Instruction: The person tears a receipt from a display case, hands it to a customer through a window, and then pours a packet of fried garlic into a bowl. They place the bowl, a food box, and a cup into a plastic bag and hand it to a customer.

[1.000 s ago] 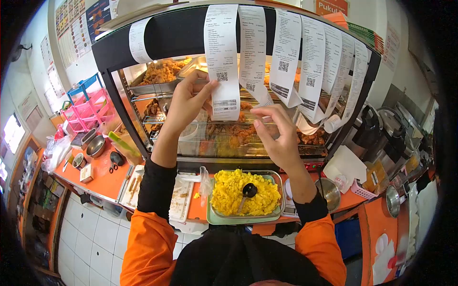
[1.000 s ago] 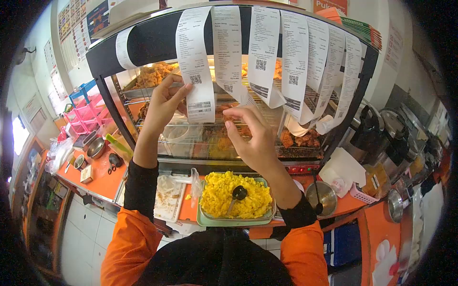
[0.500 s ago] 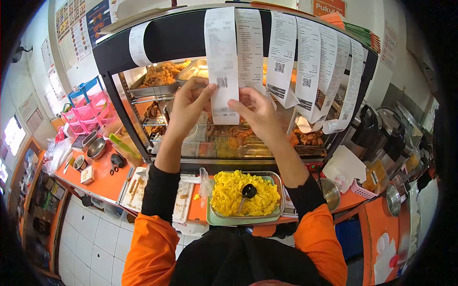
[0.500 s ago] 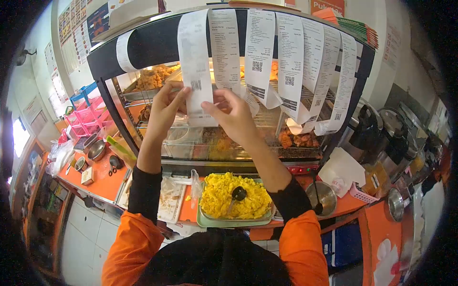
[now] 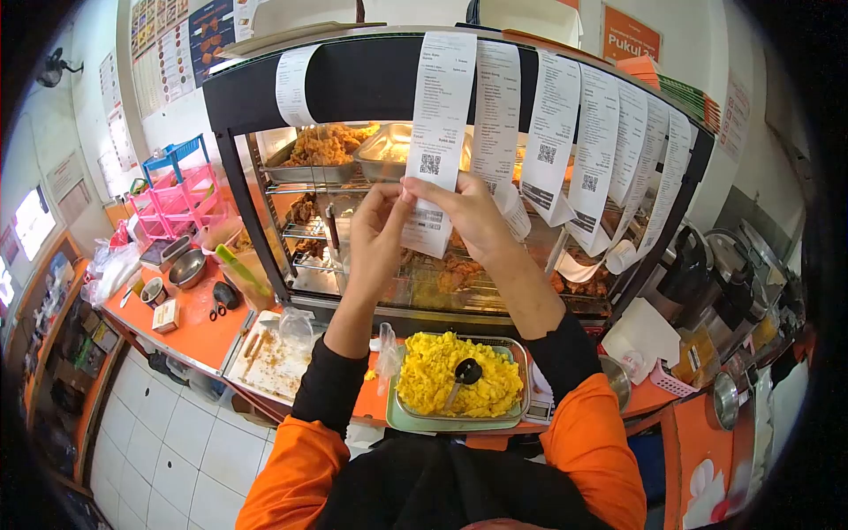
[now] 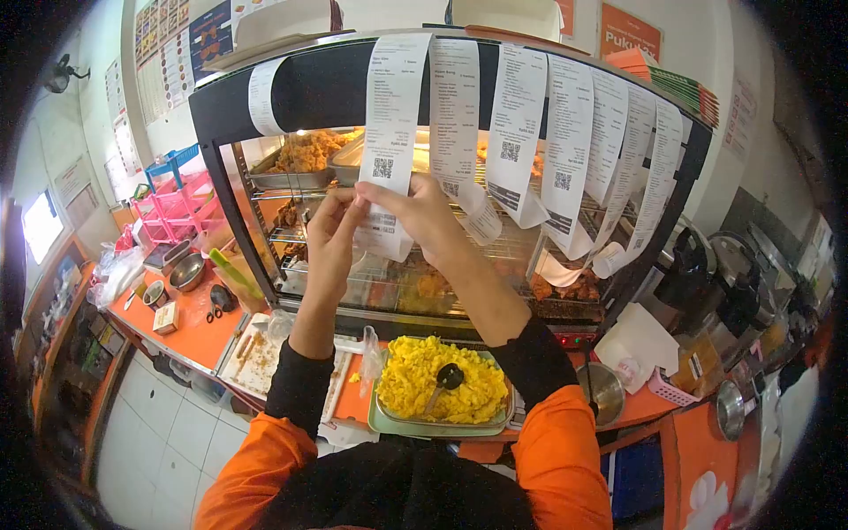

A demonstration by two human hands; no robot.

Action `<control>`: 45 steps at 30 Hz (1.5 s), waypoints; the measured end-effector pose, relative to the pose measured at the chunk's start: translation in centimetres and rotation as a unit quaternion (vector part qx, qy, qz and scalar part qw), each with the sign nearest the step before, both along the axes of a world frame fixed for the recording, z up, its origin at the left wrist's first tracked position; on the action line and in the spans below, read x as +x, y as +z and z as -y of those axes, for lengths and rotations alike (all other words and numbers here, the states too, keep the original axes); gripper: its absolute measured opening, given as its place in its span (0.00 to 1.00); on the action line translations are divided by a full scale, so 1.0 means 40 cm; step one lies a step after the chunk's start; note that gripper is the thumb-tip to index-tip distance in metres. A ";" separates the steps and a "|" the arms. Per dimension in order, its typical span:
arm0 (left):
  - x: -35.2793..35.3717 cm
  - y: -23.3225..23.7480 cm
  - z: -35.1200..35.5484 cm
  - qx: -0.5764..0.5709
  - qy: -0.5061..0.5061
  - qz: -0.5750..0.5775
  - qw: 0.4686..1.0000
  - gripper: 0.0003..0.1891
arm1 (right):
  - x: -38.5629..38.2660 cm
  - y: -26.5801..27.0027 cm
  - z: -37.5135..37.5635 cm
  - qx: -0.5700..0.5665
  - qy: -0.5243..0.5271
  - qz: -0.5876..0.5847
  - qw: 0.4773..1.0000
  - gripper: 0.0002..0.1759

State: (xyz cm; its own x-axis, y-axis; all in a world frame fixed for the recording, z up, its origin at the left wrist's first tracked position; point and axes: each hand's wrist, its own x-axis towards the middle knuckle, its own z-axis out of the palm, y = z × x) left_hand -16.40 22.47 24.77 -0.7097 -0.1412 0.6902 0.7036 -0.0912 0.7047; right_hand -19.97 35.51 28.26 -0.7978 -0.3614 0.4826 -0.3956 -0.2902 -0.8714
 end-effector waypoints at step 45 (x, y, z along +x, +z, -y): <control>0.650 -0.400 0.909 -0.119 0.486 0.046 0.865 0.04 | 0.470 -0.453 0.870 0.143 0.293 0.012 0.945 0.21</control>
